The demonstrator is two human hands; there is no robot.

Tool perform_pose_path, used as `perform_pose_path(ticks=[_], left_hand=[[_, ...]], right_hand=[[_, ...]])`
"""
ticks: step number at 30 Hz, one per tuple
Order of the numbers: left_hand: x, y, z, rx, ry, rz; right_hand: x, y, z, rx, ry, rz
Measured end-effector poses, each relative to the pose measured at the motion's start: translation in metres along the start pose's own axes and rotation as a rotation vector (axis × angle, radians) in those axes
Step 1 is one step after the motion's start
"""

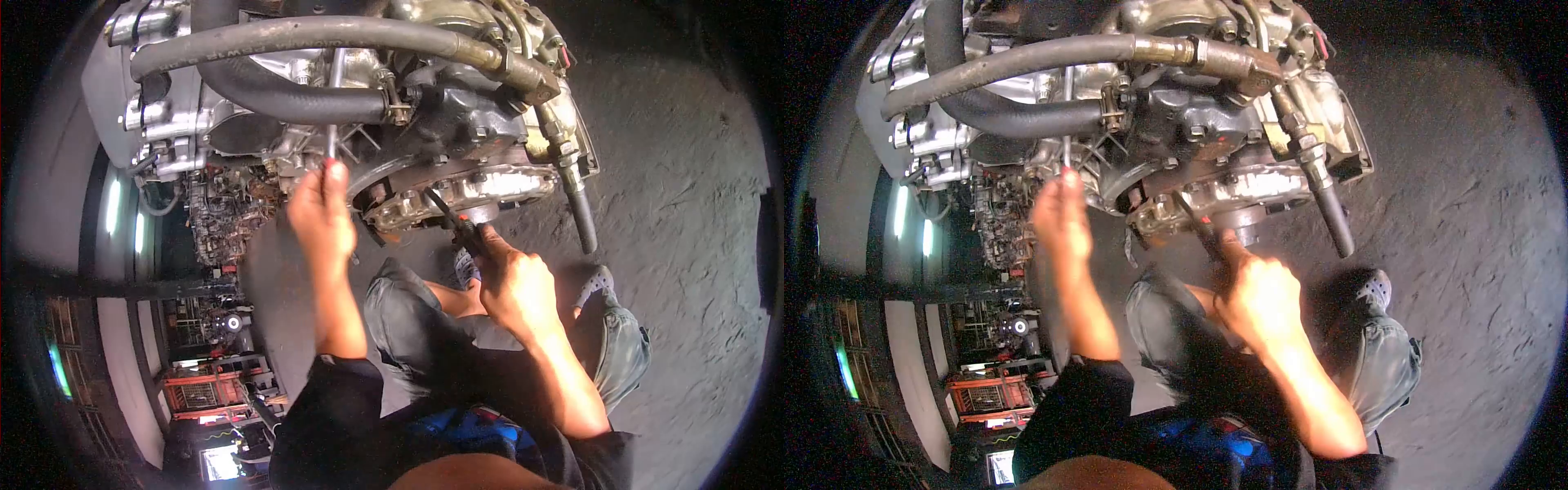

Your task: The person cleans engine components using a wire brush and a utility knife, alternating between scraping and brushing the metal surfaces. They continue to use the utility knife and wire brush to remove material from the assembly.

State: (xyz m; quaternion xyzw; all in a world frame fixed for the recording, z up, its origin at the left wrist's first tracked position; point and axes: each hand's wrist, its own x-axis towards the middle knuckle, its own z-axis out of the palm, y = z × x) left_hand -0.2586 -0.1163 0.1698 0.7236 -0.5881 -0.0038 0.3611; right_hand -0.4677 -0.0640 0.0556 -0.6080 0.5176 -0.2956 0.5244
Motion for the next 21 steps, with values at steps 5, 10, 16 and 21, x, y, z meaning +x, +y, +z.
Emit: perform_pose_path(ticks=[5, 10, 16, 21], left_hand=[[-0.029, -0.026, 0.033, -0.138, 0.067, 0.016], [0.004, -0.021, 0.046, -0.295, 0.01, -0.052], [-0.039, -0.036, 0.056, -0.562, 0.096, -0.155], [-0.033, -0.039, 0.075, -0.494, 0.07, -0.162]], right_hand=[[0.004, 0.002, -0.01, -0.003, 0.006, 0.018], [0.001, 0.002, -0.009, 0.04, 0.016, 0.033], [0.003, 0.004, -0.014, -0.05, 0.022, 0.038], [-0.001, 0.005, -0.012, 0.002, 0.059, 0.052]])
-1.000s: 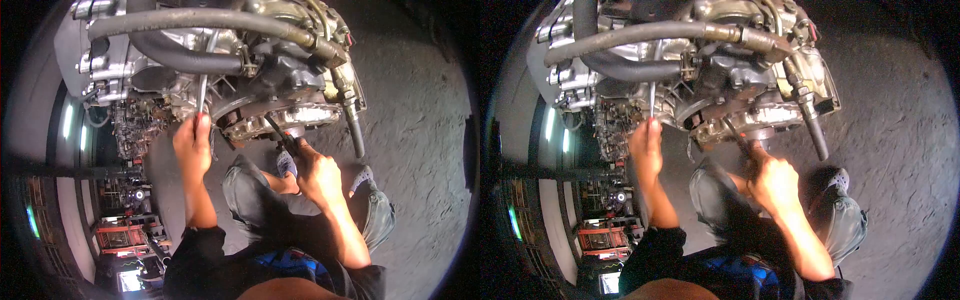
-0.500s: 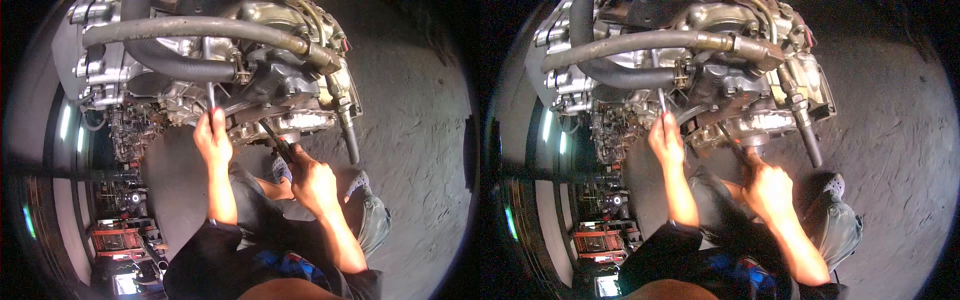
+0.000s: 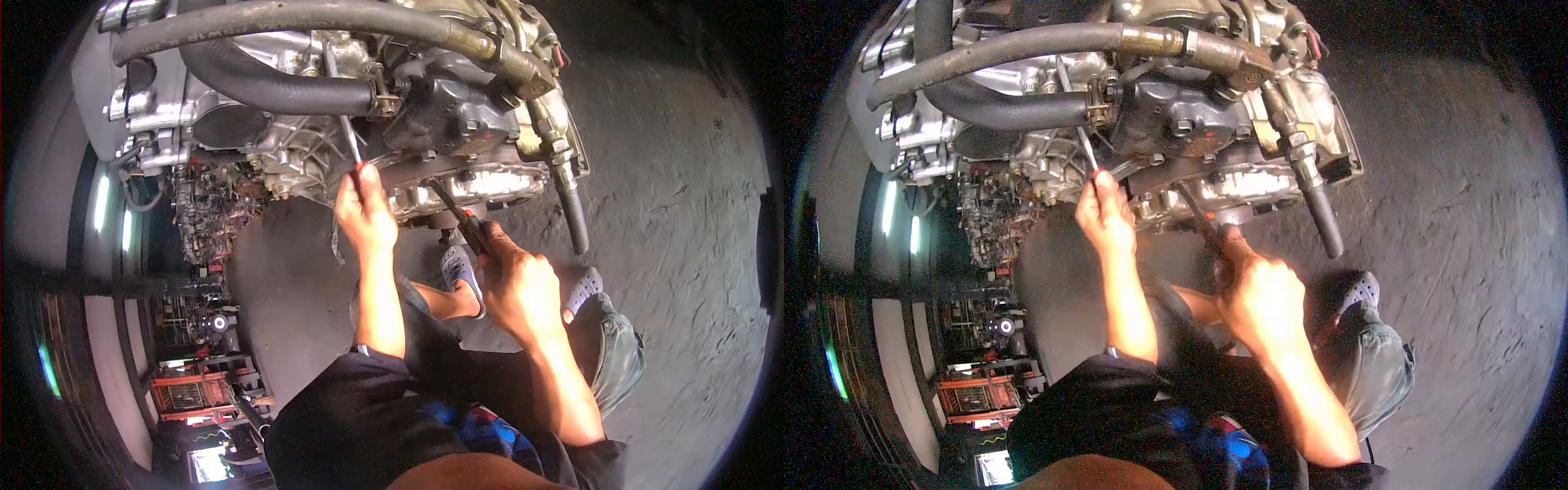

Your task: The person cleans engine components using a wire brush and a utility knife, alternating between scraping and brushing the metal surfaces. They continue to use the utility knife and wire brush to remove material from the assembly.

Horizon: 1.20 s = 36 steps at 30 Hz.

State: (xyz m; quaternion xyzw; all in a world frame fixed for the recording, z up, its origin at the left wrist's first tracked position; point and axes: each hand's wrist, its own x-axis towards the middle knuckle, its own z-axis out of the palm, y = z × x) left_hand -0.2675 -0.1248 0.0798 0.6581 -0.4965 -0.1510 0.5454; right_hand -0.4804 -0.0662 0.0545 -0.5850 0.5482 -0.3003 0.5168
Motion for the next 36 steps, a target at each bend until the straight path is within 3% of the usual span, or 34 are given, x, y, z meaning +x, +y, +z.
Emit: perform_pose_path(ticks=[1, 5, 8, 12, 15, 19, 20, 23, 24, 26, 29, 31, 35, 36], left_hand=[[-0.009, 0.005, -0.011, -0.027, -0.08, -0.084], [-0.002, -0.009, -0.029, 0.289, -0.082, 0.176], [0.031, 0.043, -0.013, 0.2, -0.12, 0.098], [0.028, 0.02, -0.009, 0.206, -0.175, 0.206], [0.014, 0.012, -0.019, 0.185, -0.135, 0.092], [0.05, 0.056, -0.003, 0.047, -0.202, 0.013], [0.05, 0.05, -0.002, 0.091, -0.191, 0.063], [0.019, 0.029, -0.011, 0.067, -0.162, -0.037], [0.006, 0.018, -0.018, 0.054, -0.232, 0.012], [-0.017, 0.017, -0.029, 0.001, -0.272, -0.187], [-0.018, 0.03, -0.051, -0.073, -0.26, -0.284], [-0.018, 0.024, -0.088, -0.147, -0.264, -0.249], [-0.019, 0.028, -0.136, -0.318, -0.05, -0.028], [-0.014, 0.024, -0.144, -0.35, -0.013, -0.002]], right_hand=[[-0.001, 0.001, 0.002, -0.016, -0.005, 0.002], [0.006, 0.002, 0.01, -0.064, 0.002, -0.03], [0.009, -0.009, 0.015, -0.057, -0.048, -0.033], [0.011, -0.009, 0.018, -0.069, -0.043, -0.04], [0.014, -0.008, 0.016, -0.108, -0.042, -0.036], [0.007, -0.015, 0.017, -0.085, -0.08, -0.042], [0.006, -0.014, 0.017, -0.085, -0.083, -0.038], [0.006, -0.012, 0.011, -0.092, -0.035, -0.048], [0.007, -0.009, 0.011, -0.09, -0.022, -0.053], [0.009, -0.005, 0.012, -0.081, 0.004, -0.068], [0.006, -0.008, 0.014, -0.026, -0.046, -0.041], [0.007, -0.005, 0.015, 0.04, -0.072, -0.085], [0.011, -0.007, 0.015, 0.245, -0.178, -0.059], [0.015, 0.0, 0.025, 0.341, -0.158, -0.183]])
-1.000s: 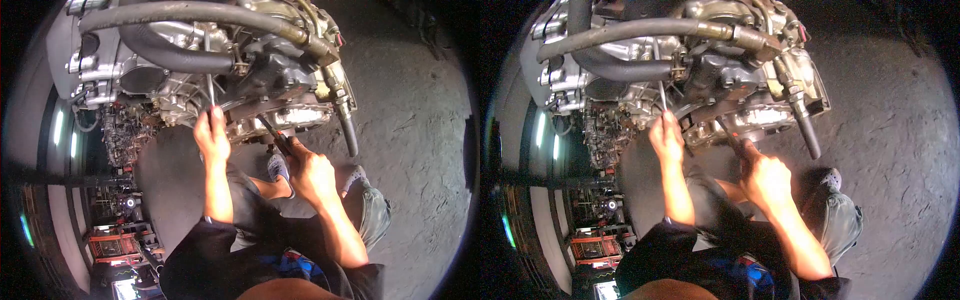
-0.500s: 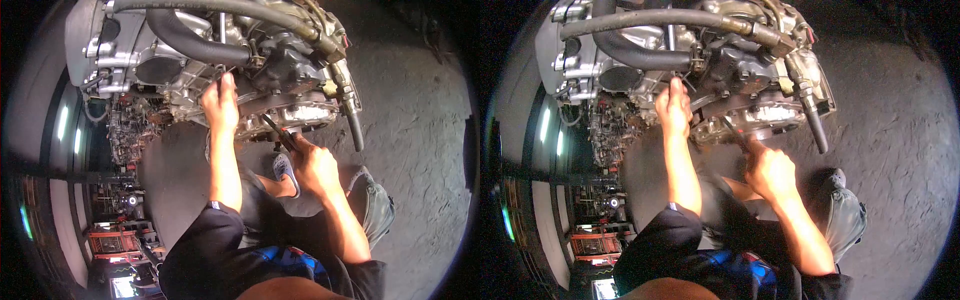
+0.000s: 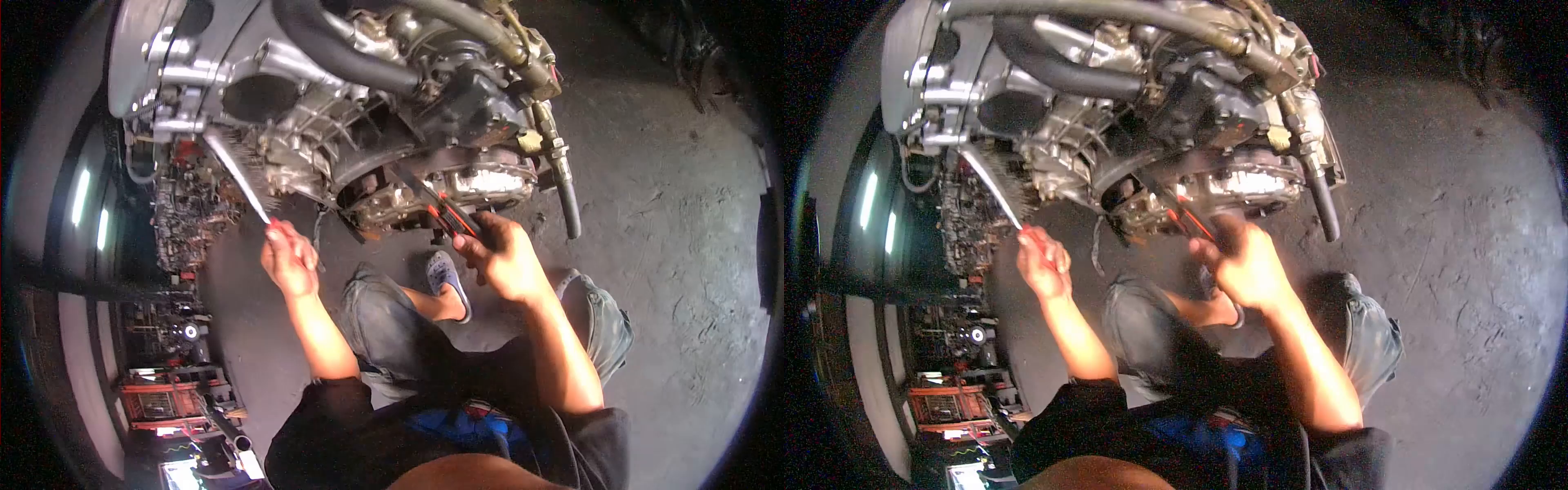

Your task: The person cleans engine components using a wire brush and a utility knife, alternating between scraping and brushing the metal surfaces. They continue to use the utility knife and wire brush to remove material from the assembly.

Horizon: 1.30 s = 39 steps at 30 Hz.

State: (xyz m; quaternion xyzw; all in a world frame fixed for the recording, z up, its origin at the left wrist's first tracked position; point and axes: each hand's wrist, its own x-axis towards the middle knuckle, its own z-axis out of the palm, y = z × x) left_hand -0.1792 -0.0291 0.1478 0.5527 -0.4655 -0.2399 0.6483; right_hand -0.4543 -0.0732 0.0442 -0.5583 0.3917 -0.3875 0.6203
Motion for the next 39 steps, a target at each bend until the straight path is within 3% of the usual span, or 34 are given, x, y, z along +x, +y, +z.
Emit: perform_pose_path(ticks=[5, 7, 9, 11, 14, 19, 21, 25, 29, 33, 39], left_hand=[[0.01, -0.052, -0.027, 0.059, 0.272, 0.083], [-0.002, -0.08, -0.037, 0.109, 0.299, -0.009], [-0.011, -0.096, -0.041, 0.112, 0.422, -0.228], [-0.019, -0.096, -0.051, -0.008, 0.421, -0.311], [-0.022, -0.098, -0.063, 0.004, 0.364, -0.174], [-0.042, -0.098, -0.073, 0.056, -0.056, 0.084], [-0.05, -0.092, -0.07, 0.091, -0.135, 0.029], [-0.049, -0.079, -0.071, 0.298, -0.277, -0.057], [-0.039, -0.092, -0.085, 0.372, -0.03, -0.12], [-0.037, -0.095, -0.102, 0.136, 0.064, -0.216], [-0.046, -0.075, -0.097, -0.239, -0.276, -0.266]], right_hand=[[-0.002, -0.03, 0.019, 0.371, -0.005, 0.067], [0.0, -0.041, 0.025, 0.413, -0.031, 0.116], [0.001, -0.04, 0.032, 0.468, -0.019, -0.01], [-0.001, -0.037, 0.037, 0.518, -0.016, -0.065], [-0.002, -0.039, 0.046, 0.591, -0.068, -0.04], [0.003, -0.028, 0.067, 0.343, 0.005, -0.019], [0.006, -0.022, 0.076, 0.199, 0.023, -0.029], [0.005, -0.03, 0.086, 0.168, -0.105, 0.207], [0.006, -0.021, 0.088, 0.241, -0.225, 0.203], [0.01, -0.009, 0.088, 0.481, -0.243, 0.239], [0.007, 0.008, 0.09, 0.936, -0.48, 0.341]])
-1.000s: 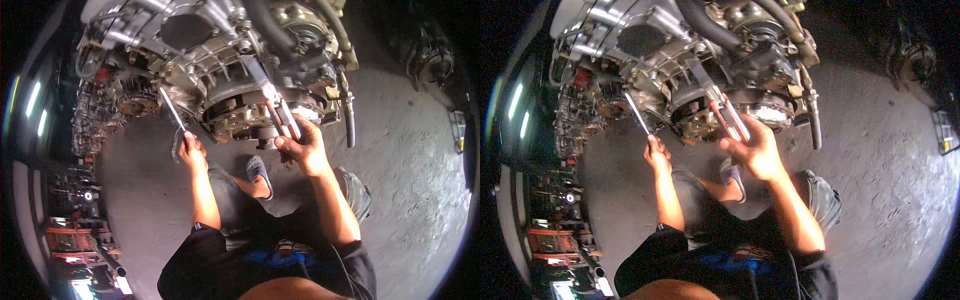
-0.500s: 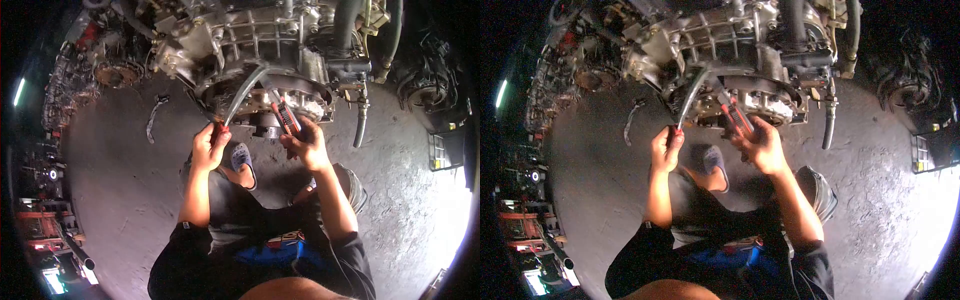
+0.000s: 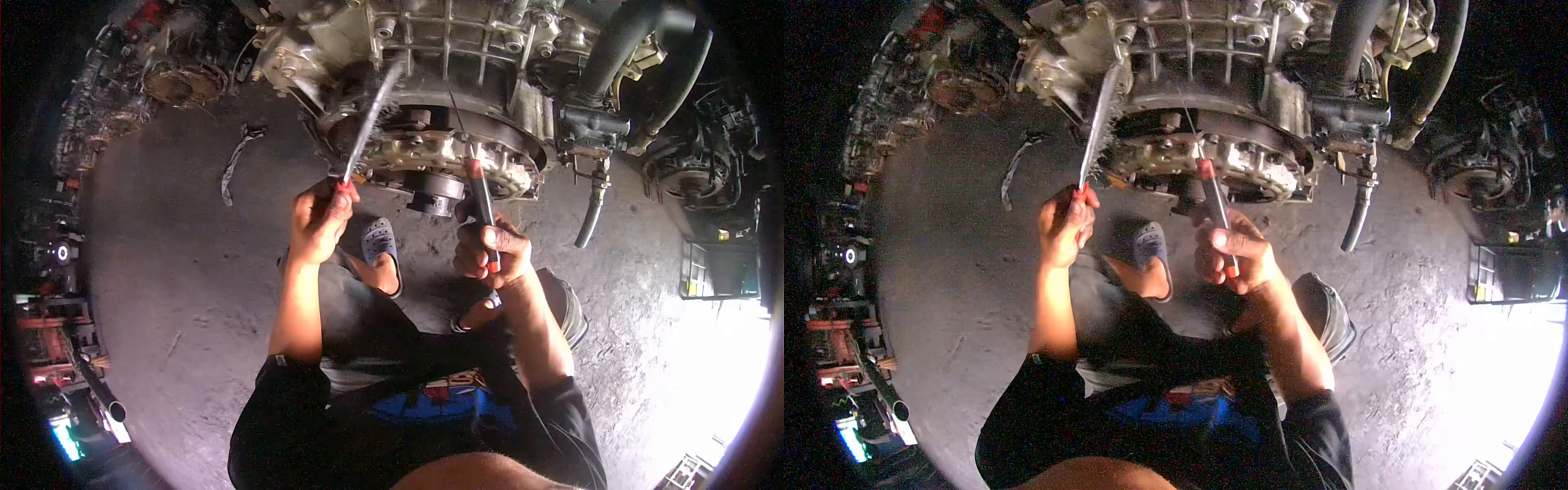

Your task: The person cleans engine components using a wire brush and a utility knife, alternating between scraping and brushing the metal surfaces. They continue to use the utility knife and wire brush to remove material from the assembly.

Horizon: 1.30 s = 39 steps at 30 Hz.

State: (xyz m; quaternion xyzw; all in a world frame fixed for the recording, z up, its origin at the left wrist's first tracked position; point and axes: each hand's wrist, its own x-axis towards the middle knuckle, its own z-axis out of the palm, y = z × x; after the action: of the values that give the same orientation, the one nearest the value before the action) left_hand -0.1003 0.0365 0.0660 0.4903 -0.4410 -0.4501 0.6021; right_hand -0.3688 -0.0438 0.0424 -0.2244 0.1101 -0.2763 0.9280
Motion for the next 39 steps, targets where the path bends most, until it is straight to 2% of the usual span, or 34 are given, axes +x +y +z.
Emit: perform_pose_path(ticks=[2, 6, 7, 11, 14, 15, 18, 22, 25, 27, 29, 30, 34, 38, 39], left_hand=[[-0.002, 0.003, 0.002, -0.048, -0.104, -0.04], [-0.002, -0.009, 0.006, 0.253, -0.171, 0.128], [-0.002, -0.009, 0.007, 0.252, -0.164, 0.145], [0.001, -0.007, 0.0, 0.223, -0.032, 0.113], [0.009, -0.013, -0.009, 0.336, 0.127, 0.198], [0.011, -0.013, -0.01, 0.322, 0.157, 0.215], [0.008, -0.008, -0.012, 0.227, 0.22, 0.107], [0.008, -0.006, -0.012, 0.231, 0.202, 0.113], [0.008, -0.011, -0.016, 0.271, 0.19, 0.104], [0.009, -0.016, -0.02, 0.335, 0.202, 0.119], [0.009, -0.013, -0.019, 0.268, 0.192, 0.081], [0.008, -0.012, -0.018, 0.236, 0.189, 0.059], [0.009, -0.01, -0.016, 0.218, 0.208, 0.039], [0.011, -0.009, -0.008, 0.187, 0.209, 0.037], [0.01, -0.005, -0.003, 0.143, 0.215, 0.004]], right_hand=[[0.0, 0.005, 0.004, 0.061, -0.031, 0.029], [-0.004, 0.013, 0.0, 0.15, -0.226, 0.156], [-0.005, 0.014, 0.004, 0.265, -0.294, 0.22], [-0.013, 0.017, 0.01, 0.311, -0.185, 0.327], [-0.015, 0.016, 0.009, 0.239, -0.202, 0.348], [-0.013, 0.015, 0.01, 0.283, -0.229, 0.337], [-0.013, 0.015, 0.003, 0.339, -0.287, 0.224], [-0.01, 0.01, 0.002, 0.331, -0.426, 0.205], [-0.013, 0.005, 0.001, 0.12, -0.243, 0.124], [-0.009, 0.002, 0.008, -0.306, 0.081, -0.077], [-0.003, -0.007, 0.023, -0.798, 0.409, -0.25], [0.001, -0.006, 0.023, -0.806, 0.522, -0.309], [-0.002, -0.01, 0.021, -0.742, 0.728, -0.468], [-0.013, -0.022, 0.011, -1.286, 0.869, -0.711], [-0.015, -0.029, 0.02, -1.36, 0.893, -0.825]])
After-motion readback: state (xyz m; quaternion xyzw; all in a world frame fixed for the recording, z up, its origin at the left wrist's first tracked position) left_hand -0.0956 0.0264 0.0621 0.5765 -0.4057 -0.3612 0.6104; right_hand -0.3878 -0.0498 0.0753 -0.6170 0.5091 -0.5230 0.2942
